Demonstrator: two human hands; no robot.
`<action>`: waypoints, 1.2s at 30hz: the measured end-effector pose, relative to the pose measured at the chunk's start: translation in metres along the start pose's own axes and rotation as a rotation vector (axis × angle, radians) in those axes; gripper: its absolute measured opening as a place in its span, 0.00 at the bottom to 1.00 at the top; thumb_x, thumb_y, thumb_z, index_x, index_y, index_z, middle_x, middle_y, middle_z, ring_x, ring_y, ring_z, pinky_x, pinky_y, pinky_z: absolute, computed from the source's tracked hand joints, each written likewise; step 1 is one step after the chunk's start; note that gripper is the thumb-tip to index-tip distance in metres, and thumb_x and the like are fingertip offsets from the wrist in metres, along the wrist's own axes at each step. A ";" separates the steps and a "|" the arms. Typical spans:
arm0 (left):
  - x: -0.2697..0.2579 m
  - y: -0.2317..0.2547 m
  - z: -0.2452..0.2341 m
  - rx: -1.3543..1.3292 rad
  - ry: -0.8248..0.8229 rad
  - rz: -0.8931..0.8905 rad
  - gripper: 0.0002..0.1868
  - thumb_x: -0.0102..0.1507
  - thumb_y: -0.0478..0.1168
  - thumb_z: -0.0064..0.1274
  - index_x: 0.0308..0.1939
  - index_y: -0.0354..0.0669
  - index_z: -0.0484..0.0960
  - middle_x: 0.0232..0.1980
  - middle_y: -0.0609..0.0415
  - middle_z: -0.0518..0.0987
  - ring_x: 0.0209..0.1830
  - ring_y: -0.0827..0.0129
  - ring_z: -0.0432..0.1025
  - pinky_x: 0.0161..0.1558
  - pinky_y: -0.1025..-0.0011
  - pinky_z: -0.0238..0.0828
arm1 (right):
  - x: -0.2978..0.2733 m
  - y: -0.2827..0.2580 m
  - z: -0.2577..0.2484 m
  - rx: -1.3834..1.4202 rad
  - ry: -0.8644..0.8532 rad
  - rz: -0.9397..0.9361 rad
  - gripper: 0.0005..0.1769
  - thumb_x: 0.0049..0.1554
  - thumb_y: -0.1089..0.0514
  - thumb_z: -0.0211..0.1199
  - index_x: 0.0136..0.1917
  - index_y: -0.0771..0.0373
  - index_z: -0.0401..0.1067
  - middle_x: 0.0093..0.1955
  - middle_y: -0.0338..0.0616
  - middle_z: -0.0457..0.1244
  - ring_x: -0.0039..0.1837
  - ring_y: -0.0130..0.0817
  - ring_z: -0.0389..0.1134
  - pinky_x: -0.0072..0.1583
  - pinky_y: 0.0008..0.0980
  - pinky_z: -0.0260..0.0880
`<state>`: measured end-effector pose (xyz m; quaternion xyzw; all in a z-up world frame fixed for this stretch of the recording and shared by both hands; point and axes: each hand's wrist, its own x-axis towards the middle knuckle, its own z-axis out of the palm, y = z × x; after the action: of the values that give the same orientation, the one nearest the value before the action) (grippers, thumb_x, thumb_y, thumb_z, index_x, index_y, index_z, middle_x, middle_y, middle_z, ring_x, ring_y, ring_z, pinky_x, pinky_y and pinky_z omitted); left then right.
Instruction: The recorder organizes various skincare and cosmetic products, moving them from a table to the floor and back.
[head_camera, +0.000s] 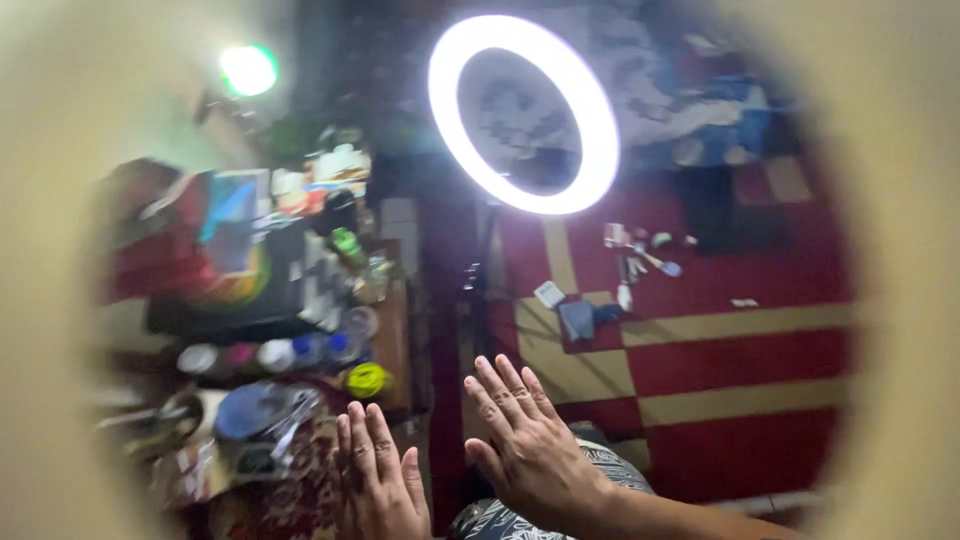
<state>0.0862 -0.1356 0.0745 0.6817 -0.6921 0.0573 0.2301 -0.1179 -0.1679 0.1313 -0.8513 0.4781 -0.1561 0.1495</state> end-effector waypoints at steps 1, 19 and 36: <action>0.004 0.011 0.004 -0.018 -0.008 0.029 0.35 0.69 0.52 0.38 0.75 0.34 0.61 0.79 0.38 0.59 0.79 0.47 0.55 0.71 0.49 0.55 | -0.008 0.008 -0.005 -0.008 0.012 0.032 0.36 0.68 0.47 0.48 0.79 0.75 0.51 0.84 0.66 0.43 0.85 0.58 0.36 0.79 0.54 0.31; 0.043 0.311 0.083 -0.208 -0.214 0.338 0.34 0.69 0.48 0.40 0.74 0.31 0.59 0.78 0.38 0.59 0.80 0.51 0.52 0.74 0.54 0.49 | -0.175 0.225 -0.112 -0.050 0.159 0.372 0.38 0.70 0.43 0.41 0.79 0.75 0.49 0.82 0.68 0.43 0.85 0.61 0.37 0.79 0.56 0.34; 0.119 0.470 0.130 -0.425 -0.476 0.688 0.39 0.66 0.45 0.43 0.74 0.23 0.52 0.78 0.28 0.51 0.81 0.41 0.43 0.74 0.49 0.43 | -0.249 0.332 -0.168 -0.140 0.303 0.844 0.37 0.67 0.43 0.43 0.78 0.72 0.50 0.81 0.67 0.44 0.83 0.60 0.41 0.78 0.57 0.36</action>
<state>-0.3965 -0.2660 0.1165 0.3445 -0.9079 -0.1706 0.1669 -0.5645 -0.1366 0.1184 -0.5575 0.8091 -0.1719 0.0705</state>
